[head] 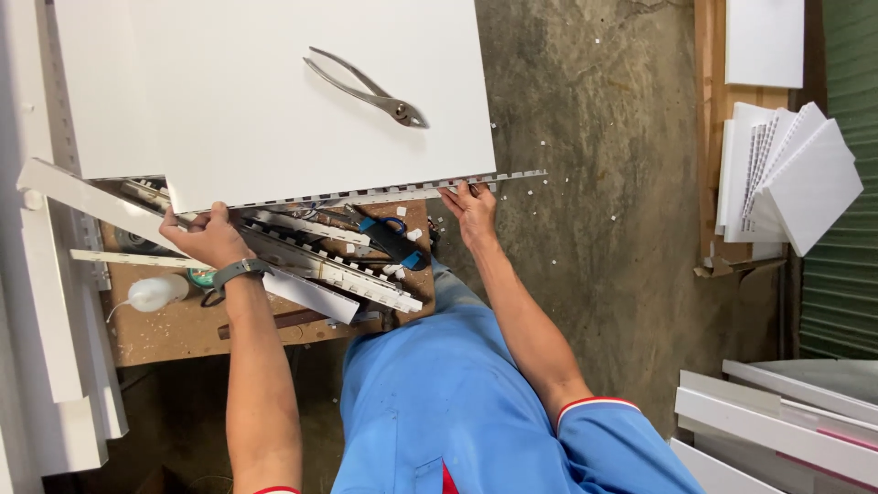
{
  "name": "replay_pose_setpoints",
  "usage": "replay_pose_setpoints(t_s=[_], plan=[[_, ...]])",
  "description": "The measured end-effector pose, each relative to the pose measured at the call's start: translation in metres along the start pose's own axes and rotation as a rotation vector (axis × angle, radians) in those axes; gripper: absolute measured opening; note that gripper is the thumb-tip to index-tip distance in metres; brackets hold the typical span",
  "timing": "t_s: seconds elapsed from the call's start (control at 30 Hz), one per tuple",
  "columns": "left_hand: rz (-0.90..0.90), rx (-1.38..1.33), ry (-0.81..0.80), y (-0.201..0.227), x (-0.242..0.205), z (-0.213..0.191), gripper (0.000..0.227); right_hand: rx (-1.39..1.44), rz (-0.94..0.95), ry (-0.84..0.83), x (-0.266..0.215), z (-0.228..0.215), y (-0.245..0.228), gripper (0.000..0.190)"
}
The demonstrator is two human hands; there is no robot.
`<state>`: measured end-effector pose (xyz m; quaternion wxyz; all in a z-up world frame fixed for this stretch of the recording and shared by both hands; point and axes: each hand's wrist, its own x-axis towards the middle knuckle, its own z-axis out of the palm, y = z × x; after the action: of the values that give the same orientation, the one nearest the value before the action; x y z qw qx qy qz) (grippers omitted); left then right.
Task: Applying glue to a trim piece and attaching it to a large white board.
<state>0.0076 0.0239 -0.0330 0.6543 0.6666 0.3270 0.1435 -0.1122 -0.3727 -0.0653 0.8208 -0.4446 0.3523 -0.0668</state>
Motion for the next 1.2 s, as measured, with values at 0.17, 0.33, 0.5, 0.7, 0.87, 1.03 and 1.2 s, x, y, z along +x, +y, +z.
replay_pose_setpoints(t_s=[0.17, 0.33, 0.5, 0.7, 0.87, 1.03, 1.2], plan=[[-0.027, -0.024, -0.017, 0.007, -0.01, 0.009, 0.059, -0.001, -0.002, 0.028, 0.005, -0.008, -0.002, 0.03], [0.0, -0.12, 0.034, -0.027, 0.01, 0.001, 0.069, 0.06, -0.04, 0.079, 0.025, -0.024, 0.012, 0.055], [0.006, -0.061, 0.074, 0.005, -0.021, -0.01, 0.063, 0.169, -0.071, 0.187, 0.038, -0.059, -0.011, 0.067], [-0.069, -0.072, 0.068, 0.076, -0.058, -0.035, 0.069, 0.152, -0.079, 0.328, -0.004, -0.067, -0.045, 0.087], [0.148, -0.245, -0.064, 0.093, -0.03, -0.065, 0.064, 0.217, -0.097, 0.187, 0.005, -0.094, -0.002, 0.057], [-0.183, -0.282, -0.077, 0.068, -0.008, -0.066, 0.038, 0.176, -0.077, 0.136, -0.011, -0.034, 0.025, 0.041], [-0.251, -0.201, -0.108, 0.033, 0.012, -0.062, 0.015, 0.192, -0.121, 0.192, -0.007, -0.011, 0.007, 0.047]])
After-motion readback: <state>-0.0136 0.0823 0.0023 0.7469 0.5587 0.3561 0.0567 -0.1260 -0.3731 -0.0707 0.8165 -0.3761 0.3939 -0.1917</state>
